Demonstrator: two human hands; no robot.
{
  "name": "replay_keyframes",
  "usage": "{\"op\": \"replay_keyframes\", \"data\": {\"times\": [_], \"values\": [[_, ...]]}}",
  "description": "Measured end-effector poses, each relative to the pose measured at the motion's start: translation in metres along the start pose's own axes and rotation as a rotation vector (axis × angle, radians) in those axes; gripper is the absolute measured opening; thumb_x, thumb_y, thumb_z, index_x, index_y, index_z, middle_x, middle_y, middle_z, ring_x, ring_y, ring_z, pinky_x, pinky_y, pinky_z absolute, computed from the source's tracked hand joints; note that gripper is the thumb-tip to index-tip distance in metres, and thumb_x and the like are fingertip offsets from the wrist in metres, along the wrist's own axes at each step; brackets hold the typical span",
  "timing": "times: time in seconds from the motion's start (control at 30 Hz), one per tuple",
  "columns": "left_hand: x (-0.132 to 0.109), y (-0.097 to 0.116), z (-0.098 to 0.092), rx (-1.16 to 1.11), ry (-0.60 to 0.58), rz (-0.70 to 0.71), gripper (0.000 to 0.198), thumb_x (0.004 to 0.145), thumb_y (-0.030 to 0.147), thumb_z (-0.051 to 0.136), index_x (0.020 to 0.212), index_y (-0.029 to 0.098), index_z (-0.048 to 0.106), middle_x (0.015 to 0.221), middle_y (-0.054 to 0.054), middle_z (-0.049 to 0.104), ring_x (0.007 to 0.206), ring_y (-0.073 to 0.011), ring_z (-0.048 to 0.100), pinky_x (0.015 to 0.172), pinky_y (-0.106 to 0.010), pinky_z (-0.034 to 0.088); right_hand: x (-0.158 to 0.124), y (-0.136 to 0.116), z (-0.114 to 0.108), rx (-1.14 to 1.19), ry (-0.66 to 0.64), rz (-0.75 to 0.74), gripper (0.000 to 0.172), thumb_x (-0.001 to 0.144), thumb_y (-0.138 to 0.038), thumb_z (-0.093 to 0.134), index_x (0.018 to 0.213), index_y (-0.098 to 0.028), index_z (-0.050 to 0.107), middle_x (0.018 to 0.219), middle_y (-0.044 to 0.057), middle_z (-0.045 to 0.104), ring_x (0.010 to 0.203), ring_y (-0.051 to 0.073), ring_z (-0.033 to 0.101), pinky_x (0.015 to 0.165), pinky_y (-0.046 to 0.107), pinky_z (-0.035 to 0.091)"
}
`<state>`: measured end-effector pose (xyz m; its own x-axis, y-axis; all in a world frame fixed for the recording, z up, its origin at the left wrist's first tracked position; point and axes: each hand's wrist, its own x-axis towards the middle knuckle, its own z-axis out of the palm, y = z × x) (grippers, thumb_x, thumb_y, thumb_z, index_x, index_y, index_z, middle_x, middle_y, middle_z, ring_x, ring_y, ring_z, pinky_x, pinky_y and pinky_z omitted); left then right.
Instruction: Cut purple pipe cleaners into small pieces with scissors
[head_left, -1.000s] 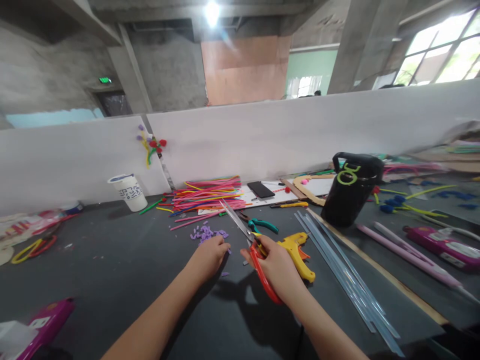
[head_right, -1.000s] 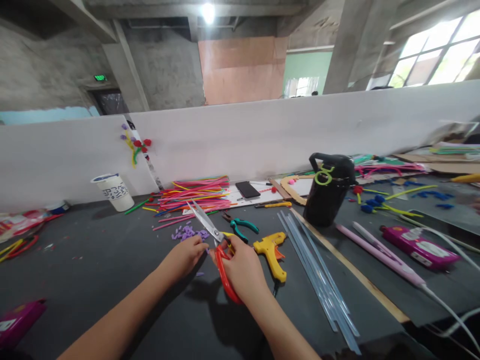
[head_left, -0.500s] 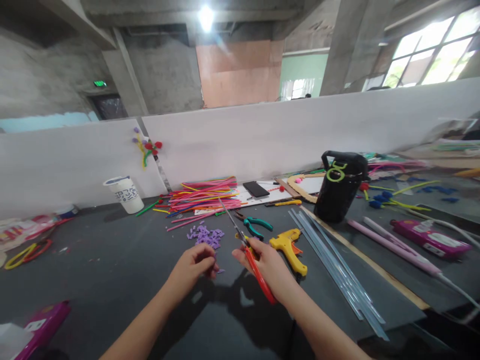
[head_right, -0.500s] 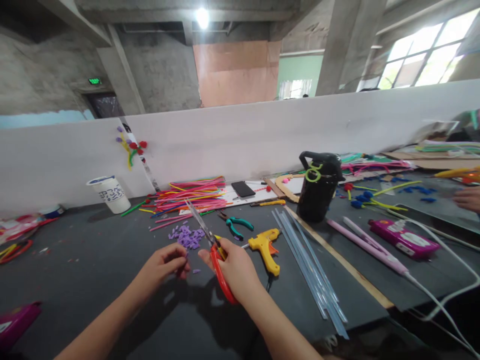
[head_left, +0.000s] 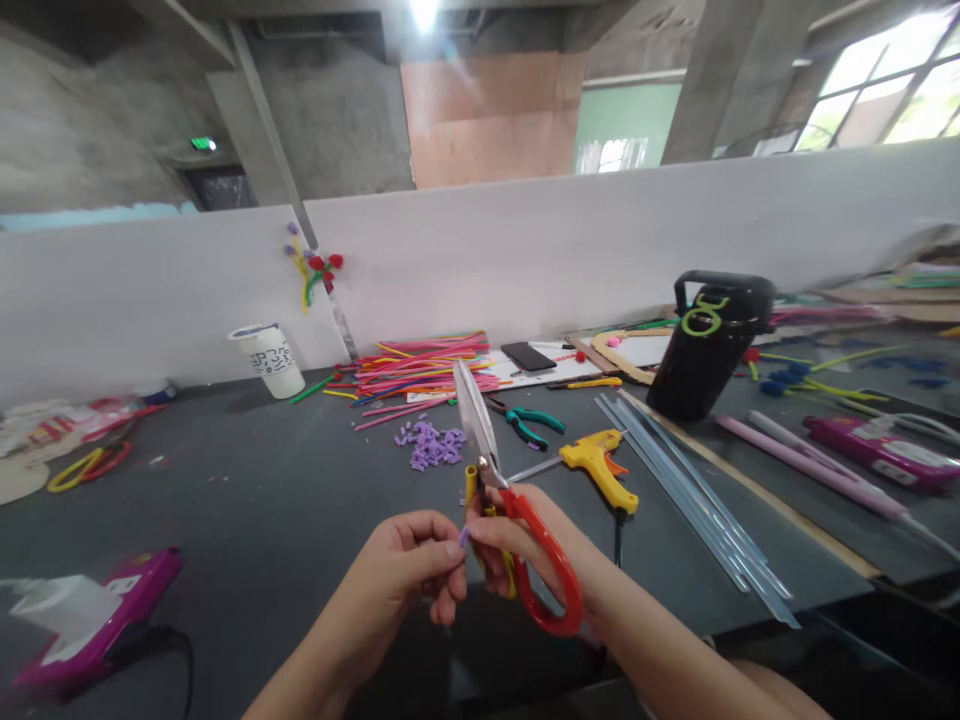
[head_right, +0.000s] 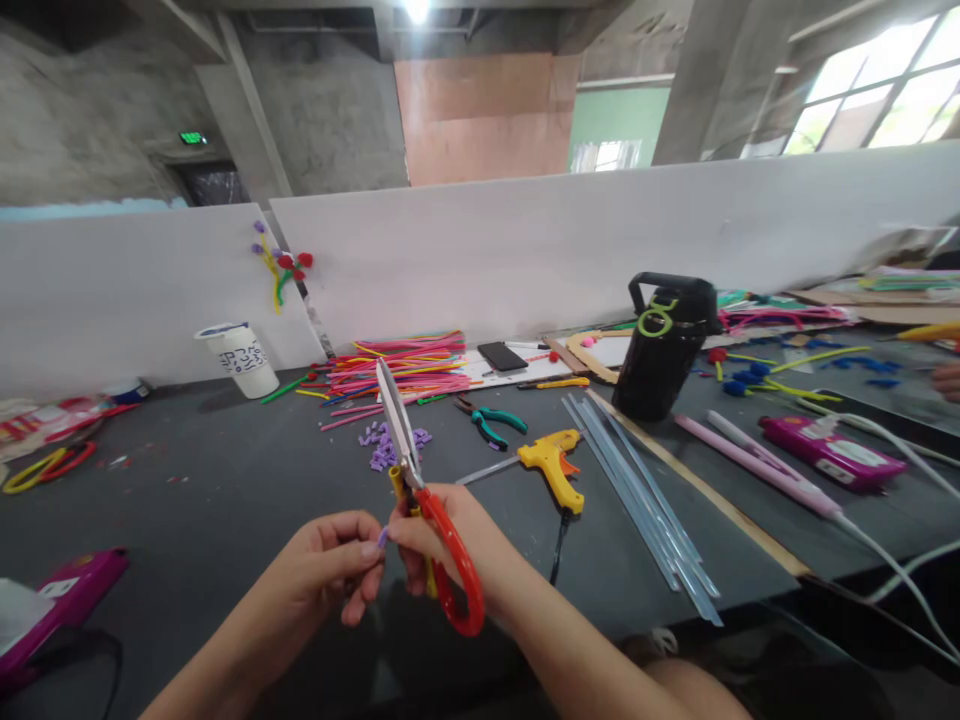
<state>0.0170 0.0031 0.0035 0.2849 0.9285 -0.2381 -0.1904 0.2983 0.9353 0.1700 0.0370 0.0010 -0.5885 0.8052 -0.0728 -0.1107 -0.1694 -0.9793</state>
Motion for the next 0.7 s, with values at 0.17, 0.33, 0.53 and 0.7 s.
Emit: {"op": "replay_keyframes", "data": {"times": [0.17,0.33,0.53,0.7], "values": [[0.002,-0.001,-0.004,0.048,0.014,-0.008,0.007,0.069,0.017,0.058,0.064,0.013,0.055,0.047,0.0,0.059,0.036,-0.0056,0.048,0.038,-0.015,0.036,0.001,-0.003,0.002,-0.088,0.038,-0.005,0.015,0.065,-0.029,0.055,0.065,-0.016,0.048,0.039,-0.008,0.045,0.035,0.007,0.044,0.037,0.017,0.035],[0.004,-0.004,-0.003,0.042,-0.007,-0.018,0.01,0.07,0.019,0.056,0.063,0.013,0.056,0.047,-0.001,0.059,0.036,-0.007,0.048,0.038,-0.017,0.037,0.004,-0.002,0.003,-0.153,0.043,0.034,0.008,0.064,-0.023,0.053,0.064,-0.017,0.047,0.04,-0.008,0.045,0.035,0.007,0.044,0.036,0.016,0.034],[0.004,-0.002,0.002,0.027,-0.025,-0.078,0.016,0.071,0.025,0.059,0.061,0.013,0.056,0.045,0.001,0.055,0.034,-0.0036,0.042,0.035,-0.013,0.033,0.003,0.001,0.005,-0.211,0.069,-0.034,0.006,0.065,-0.019,0.051,0.063,-0.018,0.045,0.047,-0.008,0.045,0.038,0.006,0.045,0.037,0.015,0.035],[0.004,0.0,-0.002,0.255,0.077,-0.035,0.021,0.067,0.032,0.062,0.057,0.016,0.052,0.04,0.004,0.051,0.033,-0.0053,0.042,0.034,-0.015,0.032,0.001,0.008,0.006,-0.294,0.143,-0.104,0.006,0.064,-0.014,0.048,0.064,-0.019,0.045,0.049,-0.008,0.044,0.041,0.007,0.047,0.039,0.016,0.035]]}}
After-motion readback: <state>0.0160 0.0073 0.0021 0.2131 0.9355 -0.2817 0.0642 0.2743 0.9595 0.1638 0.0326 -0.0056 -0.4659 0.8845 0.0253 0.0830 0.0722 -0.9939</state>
